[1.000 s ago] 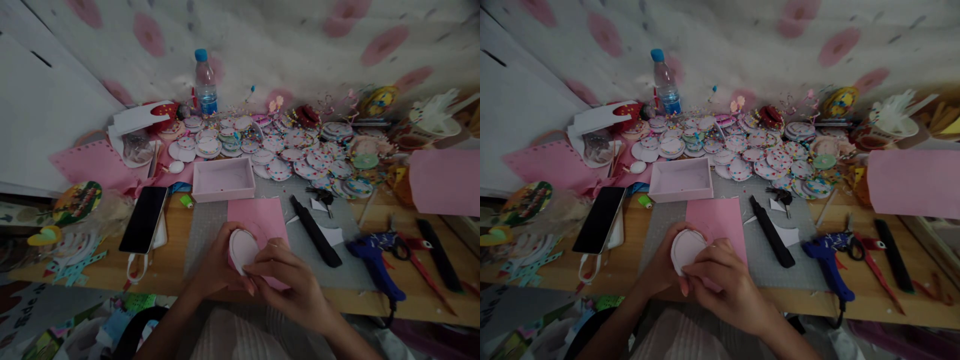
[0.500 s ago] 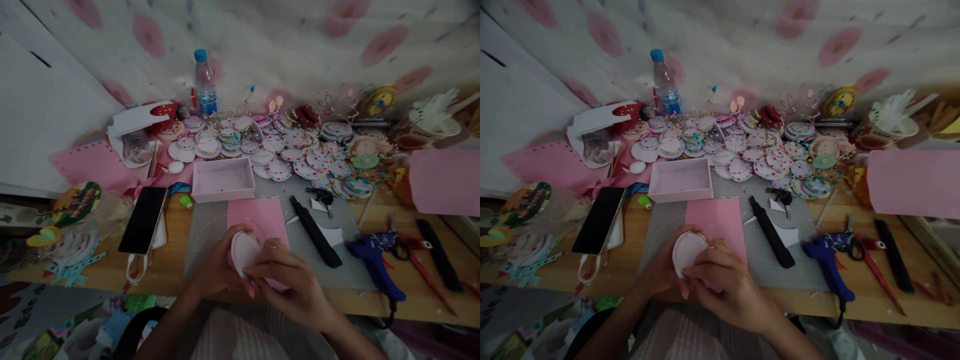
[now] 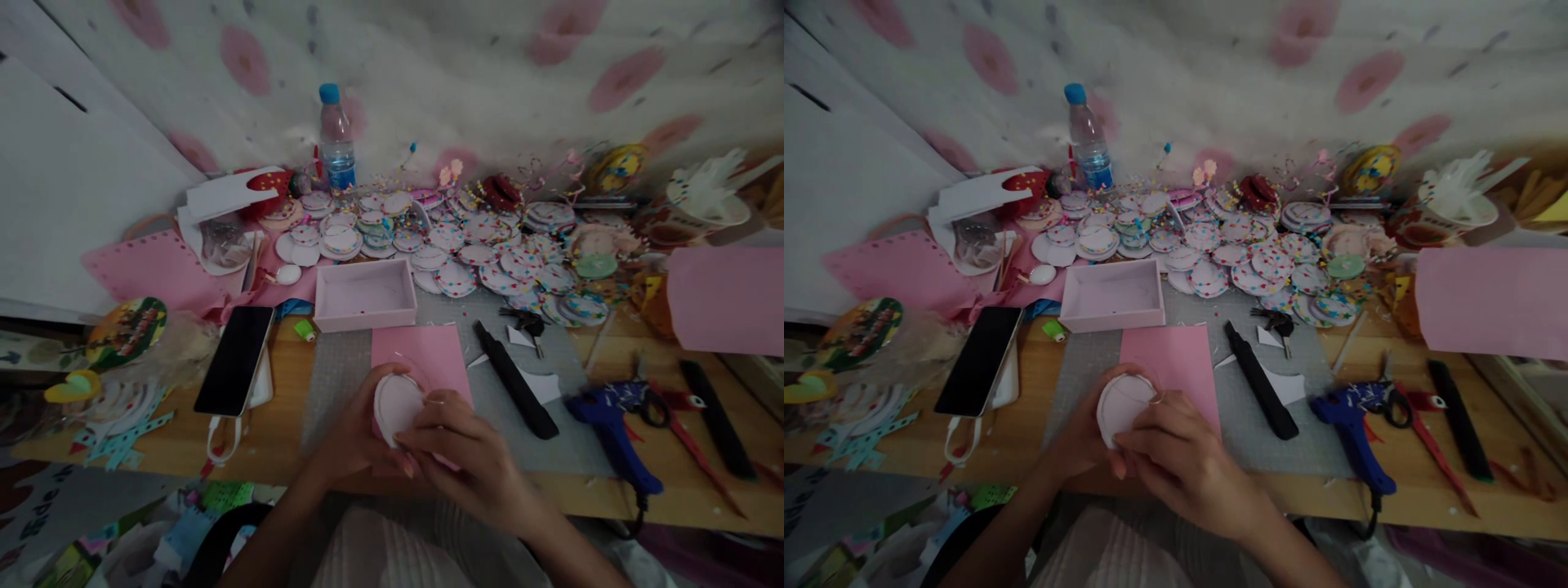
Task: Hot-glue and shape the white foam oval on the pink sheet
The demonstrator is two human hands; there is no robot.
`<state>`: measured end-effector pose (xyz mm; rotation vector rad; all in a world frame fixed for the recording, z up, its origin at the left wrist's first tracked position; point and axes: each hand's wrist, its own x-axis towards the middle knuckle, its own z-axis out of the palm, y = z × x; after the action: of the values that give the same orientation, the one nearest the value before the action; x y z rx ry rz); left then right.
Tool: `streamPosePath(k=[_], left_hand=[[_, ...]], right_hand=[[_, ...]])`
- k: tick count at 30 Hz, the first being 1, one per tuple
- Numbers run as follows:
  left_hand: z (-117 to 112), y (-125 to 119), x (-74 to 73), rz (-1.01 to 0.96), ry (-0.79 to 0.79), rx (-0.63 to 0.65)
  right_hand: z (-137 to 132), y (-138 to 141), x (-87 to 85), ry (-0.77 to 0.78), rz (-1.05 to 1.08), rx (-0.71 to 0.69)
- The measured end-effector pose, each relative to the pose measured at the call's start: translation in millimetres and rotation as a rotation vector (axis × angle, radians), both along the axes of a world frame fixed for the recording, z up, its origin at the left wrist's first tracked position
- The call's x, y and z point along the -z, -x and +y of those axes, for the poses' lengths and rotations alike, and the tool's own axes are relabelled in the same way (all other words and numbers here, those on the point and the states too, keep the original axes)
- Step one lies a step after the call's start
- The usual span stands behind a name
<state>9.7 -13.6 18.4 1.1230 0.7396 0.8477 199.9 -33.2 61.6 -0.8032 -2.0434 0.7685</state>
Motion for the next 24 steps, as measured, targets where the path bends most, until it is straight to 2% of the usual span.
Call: streamPosePath(k=[4,7,9,11,14,16,18,20,22,24], left_hand=[[4.8,0.0,-1.8,0.009,0.007,-0.139],[6.5,2.3,-1.1,0.030,0.008,-0.181],[6.1,3.3,-0.2,0.049,-0.001,-0.164],[4.7,3.1,0.3,0.063,-0.028,-0.130],[2.1,2.5,-0.1,0.143,-0.083,-0.075],[0.4,5.4,-1.0,0.232,-0.096,-0.011],[-0.8,12.5,-2.3,0.319,-0.090,0.057],[-0.4,22.7,-4.4,0.359,-0.087,0.087],[2.8,32.7,-7.7,0.379,-0.099,0.062],[9.4,38.9,-12.2,0.439,-0.146,-0.017]], right_hand=[[-4.7,-3.9,6.9,-0.046,-0.080,0.097],[-9.8,-7.4,12.0,0.038,-0.008,0.292],[-11.7,-7.7,16.1,0.197,0.138,0.446],[-11.7,-5.7,20.9,0.432,0.305,0.497],[-9.9,-0.4,28.6,0.778,0.466,0.396],[-8.2,1.9,32.7,0.918,0.491,0.339],[-5.7,1.0,35.8,0.966,0.468,0.334],[-2.1,-2.6,38.6,0.952,0.410,0.364],[2.2,-7.3,41.8,0.917,0.339,0.400],[5.8,-11.0,45.3,0.858,0.243,0.426]])
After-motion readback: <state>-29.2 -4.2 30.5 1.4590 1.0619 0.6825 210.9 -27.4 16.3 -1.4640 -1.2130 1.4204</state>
